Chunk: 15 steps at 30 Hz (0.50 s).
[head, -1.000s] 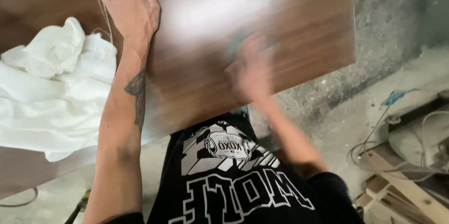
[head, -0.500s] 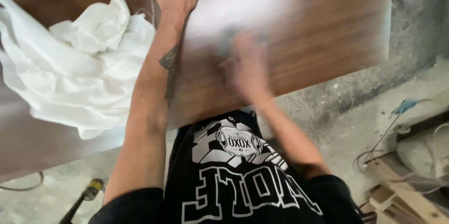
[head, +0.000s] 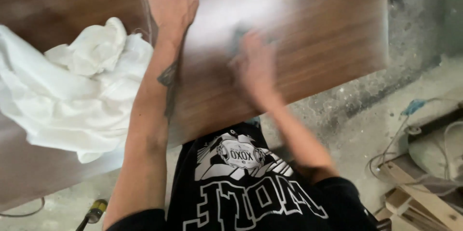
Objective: The person sands a large wooden board with a sanding block, moving it back and forth across the surface. They occasionally wipe the board with a white cloth to remove dust while continuing to sand different sections.
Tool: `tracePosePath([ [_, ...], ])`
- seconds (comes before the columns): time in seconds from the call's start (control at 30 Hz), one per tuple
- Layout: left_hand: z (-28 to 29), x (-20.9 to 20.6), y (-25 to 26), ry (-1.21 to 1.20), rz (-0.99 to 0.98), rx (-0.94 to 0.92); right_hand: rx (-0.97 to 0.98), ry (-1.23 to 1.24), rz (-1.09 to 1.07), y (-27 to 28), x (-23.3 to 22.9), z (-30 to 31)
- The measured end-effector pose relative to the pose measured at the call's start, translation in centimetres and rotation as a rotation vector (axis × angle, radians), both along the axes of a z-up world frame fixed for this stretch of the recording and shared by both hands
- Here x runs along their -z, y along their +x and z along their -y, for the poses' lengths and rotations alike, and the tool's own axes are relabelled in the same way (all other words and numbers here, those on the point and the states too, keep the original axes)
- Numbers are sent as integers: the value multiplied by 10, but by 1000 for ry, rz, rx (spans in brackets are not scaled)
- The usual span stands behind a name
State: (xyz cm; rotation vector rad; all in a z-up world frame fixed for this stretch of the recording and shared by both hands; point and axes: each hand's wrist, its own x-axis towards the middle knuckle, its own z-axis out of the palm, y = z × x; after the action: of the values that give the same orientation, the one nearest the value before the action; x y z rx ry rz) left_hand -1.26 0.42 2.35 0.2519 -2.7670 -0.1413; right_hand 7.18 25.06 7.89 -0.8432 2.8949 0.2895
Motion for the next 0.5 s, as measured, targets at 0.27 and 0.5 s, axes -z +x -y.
tracePosePath([
  [0.27,-12,-52,3,143,235,-8,506,-466,-137,-131,47,-142],
  [0.5,-19,-61,-3,128,294,-47,213,-88,-148,-90,18,-89],
])
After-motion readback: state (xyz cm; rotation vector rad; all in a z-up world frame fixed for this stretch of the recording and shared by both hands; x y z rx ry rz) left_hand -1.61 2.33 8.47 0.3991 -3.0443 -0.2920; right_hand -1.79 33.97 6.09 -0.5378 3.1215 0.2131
